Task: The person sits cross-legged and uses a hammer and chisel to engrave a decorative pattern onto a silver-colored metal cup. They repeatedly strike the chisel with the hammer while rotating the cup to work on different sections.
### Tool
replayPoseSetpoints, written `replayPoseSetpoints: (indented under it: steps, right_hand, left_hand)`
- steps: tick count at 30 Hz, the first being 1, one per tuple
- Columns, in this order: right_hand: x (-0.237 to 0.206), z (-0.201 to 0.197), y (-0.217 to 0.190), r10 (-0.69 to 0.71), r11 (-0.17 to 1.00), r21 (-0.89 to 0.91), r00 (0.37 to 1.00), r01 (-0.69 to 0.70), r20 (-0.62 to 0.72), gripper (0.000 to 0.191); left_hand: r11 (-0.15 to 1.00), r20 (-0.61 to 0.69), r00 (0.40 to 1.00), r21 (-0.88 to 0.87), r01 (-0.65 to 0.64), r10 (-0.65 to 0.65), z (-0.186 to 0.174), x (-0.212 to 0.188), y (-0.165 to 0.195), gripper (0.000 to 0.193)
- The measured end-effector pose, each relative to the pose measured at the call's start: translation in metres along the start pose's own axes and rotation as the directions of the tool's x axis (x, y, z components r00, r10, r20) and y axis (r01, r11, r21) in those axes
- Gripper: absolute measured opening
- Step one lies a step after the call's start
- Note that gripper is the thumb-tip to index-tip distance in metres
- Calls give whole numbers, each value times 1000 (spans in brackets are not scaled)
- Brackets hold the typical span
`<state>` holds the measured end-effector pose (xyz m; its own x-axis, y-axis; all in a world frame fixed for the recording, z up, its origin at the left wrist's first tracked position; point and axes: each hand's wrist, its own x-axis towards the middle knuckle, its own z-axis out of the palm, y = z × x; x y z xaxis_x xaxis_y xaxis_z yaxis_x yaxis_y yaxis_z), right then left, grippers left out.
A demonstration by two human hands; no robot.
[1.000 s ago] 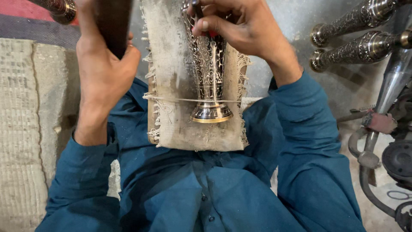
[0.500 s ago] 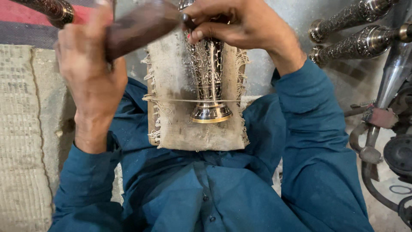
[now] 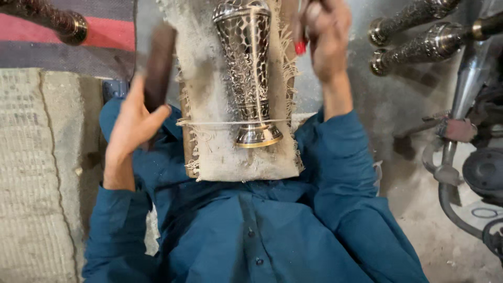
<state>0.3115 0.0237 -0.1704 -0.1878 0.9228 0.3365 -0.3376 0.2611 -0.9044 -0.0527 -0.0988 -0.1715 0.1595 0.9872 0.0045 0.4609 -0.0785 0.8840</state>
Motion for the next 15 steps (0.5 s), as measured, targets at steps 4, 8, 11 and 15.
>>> replayPoseSetpoints:
  steps: [4, 8, 11, 15]
  right_hand:
    - [-30, 29, -6, -81, 810, -567, 986, 151, 147, 34]
    - [-22, 46, -7, -206, 563, -819, 978, 112, -8, 32]
    - [-3, 31, -7, -284, 627, -778, 918, -40, -276, 22]
    - [-24, 11, -10, -171, 612, -785, 954, -93, -247, 23]
  left_hand:
    - [961, 296, 923, -50, 272, -245, 0, 2, -3, 64]
    - [988, 448, 881, 65, 139, -153, -14, 14, 9, 80]
    - [987, 399, 903, 37, 154, -156, -25, 20, 26, 81]
    - [994, 115, 991, 76, -78, 69, -27, 19, 43, 72]
